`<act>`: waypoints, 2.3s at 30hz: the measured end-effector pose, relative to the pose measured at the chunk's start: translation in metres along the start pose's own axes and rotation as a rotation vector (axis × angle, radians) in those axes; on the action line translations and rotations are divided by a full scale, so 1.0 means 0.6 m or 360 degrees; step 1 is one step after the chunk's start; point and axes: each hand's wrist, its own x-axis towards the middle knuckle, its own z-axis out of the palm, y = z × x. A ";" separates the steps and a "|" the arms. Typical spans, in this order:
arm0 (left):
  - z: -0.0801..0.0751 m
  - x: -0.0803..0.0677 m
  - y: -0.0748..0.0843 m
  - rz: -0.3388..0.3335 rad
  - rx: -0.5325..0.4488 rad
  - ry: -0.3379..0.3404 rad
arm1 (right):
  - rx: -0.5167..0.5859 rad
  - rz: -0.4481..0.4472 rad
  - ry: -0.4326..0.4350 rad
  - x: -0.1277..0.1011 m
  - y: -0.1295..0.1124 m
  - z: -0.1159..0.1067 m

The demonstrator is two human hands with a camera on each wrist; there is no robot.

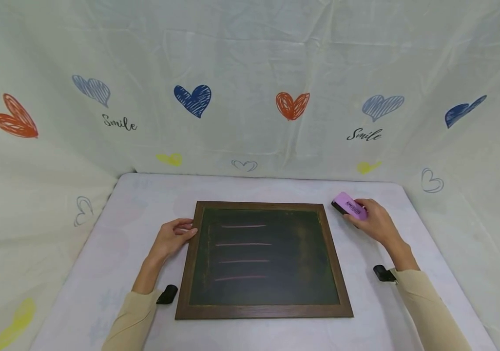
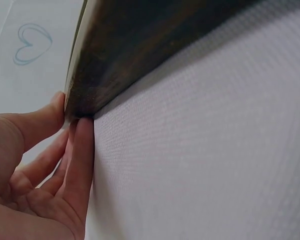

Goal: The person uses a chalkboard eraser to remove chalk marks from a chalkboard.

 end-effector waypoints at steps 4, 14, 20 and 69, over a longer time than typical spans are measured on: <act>-0.001 -0.001 -0.001 0.0009 -0.0001 0.0000 | -0.0022 -0.0036 0.0002 0.001 -0.008 0.001; 0.000 0.001 -0.005 0.0014 -0.0019 0.0016 | -0.0039 -0.0179 0.0024 0.006 -0.037 0.000; 0.000 0.001 -0.006 0.0005 -0.0030 0.0017 | -0.0075 -0.0238 0.0004 0.014 -0.054 0.001; 0.002 0.001 -0.007 0.0030 -0.0070 0.0026 | 0.0000 -0.0754 -0.0206 0.048 -0.179 0.070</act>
